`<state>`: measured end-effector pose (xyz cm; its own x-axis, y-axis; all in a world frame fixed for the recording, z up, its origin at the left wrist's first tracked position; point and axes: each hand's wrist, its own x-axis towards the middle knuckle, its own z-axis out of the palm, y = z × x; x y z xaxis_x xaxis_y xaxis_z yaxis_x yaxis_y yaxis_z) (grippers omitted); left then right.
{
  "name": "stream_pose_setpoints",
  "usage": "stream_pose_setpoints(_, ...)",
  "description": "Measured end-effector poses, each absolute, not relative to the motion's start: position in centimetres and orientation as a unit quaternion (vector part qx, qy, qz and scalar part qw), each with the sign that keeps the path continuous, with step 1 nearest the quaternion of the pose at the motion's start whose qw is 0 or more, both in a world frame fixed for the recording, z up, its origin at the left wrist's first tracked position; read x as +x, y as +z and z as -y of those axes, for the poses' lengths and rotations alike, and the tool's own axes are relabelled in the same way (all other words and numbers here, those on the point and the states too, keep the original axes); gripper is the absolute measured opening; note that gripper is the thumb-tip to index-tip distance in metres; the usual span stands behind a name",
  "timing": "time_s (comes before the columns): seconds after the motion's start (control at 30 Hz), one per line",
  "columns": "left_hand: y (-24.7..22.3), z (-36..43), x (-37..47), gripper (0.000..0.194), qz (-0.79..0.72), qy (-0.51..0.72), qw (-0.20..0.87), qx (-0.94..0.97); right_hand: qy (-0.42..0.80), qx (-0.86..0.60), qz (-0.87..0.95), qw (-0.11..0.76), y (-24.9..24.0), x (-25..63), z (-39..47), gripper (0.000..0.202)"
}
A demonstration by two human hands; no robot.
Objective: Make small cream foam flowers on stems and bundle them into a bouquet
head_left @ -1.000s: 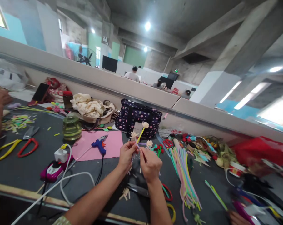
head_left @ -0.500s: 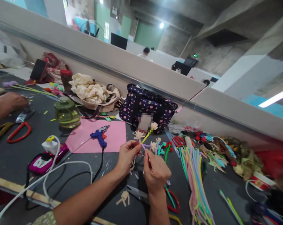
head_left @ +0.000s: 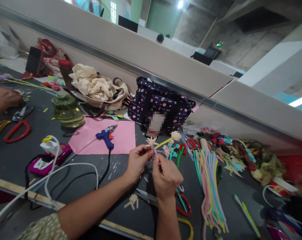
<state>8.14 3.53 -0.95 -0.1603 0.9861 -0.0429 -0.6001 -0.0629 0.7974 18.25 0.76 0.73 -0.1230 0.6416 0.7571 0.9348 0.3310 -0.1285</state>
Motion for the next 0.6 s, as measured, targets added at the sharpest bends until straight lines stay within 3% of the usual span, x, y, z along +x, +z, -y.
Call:
stream_pose_setpoints(0.37, -1.8, -3.5, 8.4, 0.013, -0.366, 0.703, 0.51, 0.332, -0.185, -0.558, 0.724, 0.36, 0.8, 18.1, -0.9, 0.023)
stream_pose_setpoints(0.6, -2.2, -3.6, 8.7, 0.018, -0.377, 0.711, 0.473, 0.358, -0.183, -0.561, 0.727, 0.352, 0.9, 18.0, -1.0, 0.025)
